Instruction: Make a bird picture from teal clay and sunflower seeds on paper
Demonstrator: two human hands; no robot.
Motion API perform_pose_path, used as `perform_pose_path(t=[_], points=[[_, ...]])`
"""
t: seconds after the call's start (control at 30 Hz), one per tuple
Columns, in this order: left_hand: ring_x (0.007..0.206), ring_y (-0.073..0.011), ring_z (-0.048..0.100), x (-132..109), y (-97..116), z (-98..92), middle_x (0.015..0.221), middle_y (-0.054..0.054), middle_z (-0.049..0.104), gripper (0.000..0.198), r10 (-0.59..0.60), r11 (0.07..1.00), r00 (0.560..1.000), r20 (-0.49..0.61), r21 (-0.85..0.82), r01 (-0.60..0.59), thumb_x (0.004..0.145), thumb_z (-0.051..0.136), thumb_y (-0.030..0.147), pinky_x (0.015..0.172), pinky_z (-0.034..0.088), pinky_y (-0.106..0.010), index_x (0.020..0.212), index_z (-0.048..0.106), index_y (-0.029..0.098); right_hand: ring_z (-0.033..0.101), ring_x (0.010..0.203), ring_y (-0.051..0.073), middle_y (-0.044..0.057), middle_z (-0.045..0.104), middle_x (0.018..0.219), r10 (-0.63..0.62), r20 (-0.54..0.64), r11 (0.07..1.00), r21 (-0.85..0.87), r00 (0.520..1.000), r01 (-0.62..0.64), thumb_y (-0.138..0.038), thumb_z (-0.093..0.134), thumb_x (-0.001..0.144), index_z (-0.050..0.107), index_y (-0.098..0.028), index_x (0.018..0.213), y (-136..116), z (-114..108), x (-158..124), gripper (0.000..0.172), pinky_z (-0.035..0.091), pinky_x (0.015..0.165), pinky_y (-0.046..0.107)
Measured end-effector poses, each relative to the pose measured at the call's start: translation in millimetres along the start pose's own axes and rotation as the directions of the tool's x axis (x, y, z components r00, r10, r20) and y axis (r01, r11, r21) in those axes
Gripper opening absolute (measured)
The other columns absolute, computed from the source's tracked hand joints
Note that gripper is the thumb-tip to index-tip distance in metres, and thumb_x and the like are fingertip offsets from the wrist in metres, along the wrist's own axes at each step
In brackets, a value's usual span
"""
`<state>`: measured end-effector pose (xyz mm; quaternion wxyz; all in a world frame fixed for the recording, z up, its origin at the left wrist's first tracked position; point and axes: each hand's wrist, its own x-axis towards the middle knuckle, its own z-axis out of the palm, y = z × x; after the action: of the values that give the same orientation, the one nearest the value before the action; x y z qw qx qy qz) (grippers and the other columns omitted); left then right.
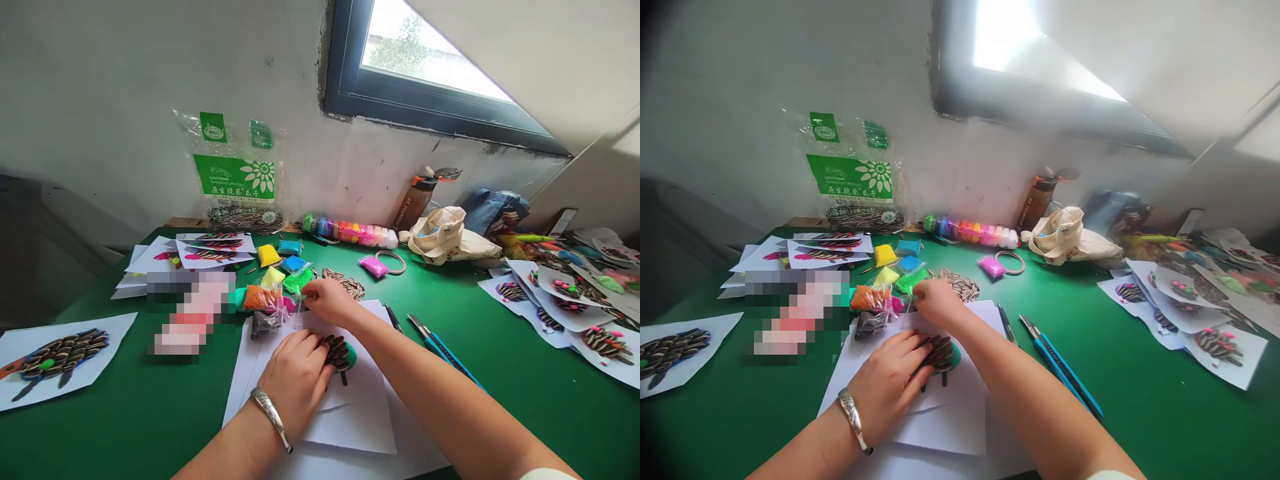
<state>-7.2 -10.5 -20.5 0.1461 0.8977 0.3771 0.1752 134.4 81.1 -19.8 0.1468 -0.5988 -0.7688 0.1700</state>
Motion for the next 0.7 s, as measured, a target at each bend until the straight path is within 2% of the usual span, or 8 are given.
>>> perform_pose_path(t=[0.07,0.2,0.5,0.7], points=[[0.105,-0.0282,0.056,0,0,-0.6,0.106,-0.010,0.066,0.025,0.000,1.000,1.000,0.006,-0.005,0.000,0.087,0.050,0.019,0.092,0.048,-0.050,0.107,0.064,0.017,0.057,0.072,0.015,0.003,0.069,0.082,0.021,-0.005,0.999,-0.045,1.000,-0.022,-0.022,0.056,0.077,0.070,-0.020,0.086,-3,2,-1,0.017,0.035,0.060,0.023],[0.106,-0.0283,0.055,0,-1,-0.6,0.108,-0.009,0.065,0.025,0.004,1.000,1.000,-0.008,-0.013,-0.004,0.087,0.050,0.018,0.093,0.047,-0.051,0.107,0.064,0.016,0.055,0.077,0.017,0.007,0.066,0.085,0.019,-0.003,0.993,-0.120,1.000,-0.019,-0.030,0.056,0.079,0.068,-0.019,0.082,-9,8,1,0.016,0.034,0.063,0.025],[0.109,-0.0290,0.054,0,-6,3.5,0.111,-0.010,0.065,0.026,0.026,1.000,0.999,-0.044,0.002,-0.026,0.088,0.048,0.020,0.095,0.045,-0.051,0.109,0.063,0.014,0.055,0.082,0.017,0.006,0.063,0.089,-0.022,0.034,0.984,-0.177,0.999,0.028,-0.021,0.052,0.079,0.064,-0.019,0.088,-12,13,7,0.015,0.037,0.066,0.025],[0.107,-0.0275,0.055,1,-6,2.0,0.109,-0.010,0.066,0.026,0.028,1.000,0.998,-0.047,-0.001,-0.028,0.089,0.048,0.020,0.095,0.045,-0.049,0.110,0.062,0.014,0.056,0.085,0.018,0.008,0.062,0.094,-0.040,0.035,0.980,-0.193,0.999,0.046,-0.016,0.050,0.078,0.061,-0.019,0.105,-12,12,4,0.029,0.039,0.069,0.026]])
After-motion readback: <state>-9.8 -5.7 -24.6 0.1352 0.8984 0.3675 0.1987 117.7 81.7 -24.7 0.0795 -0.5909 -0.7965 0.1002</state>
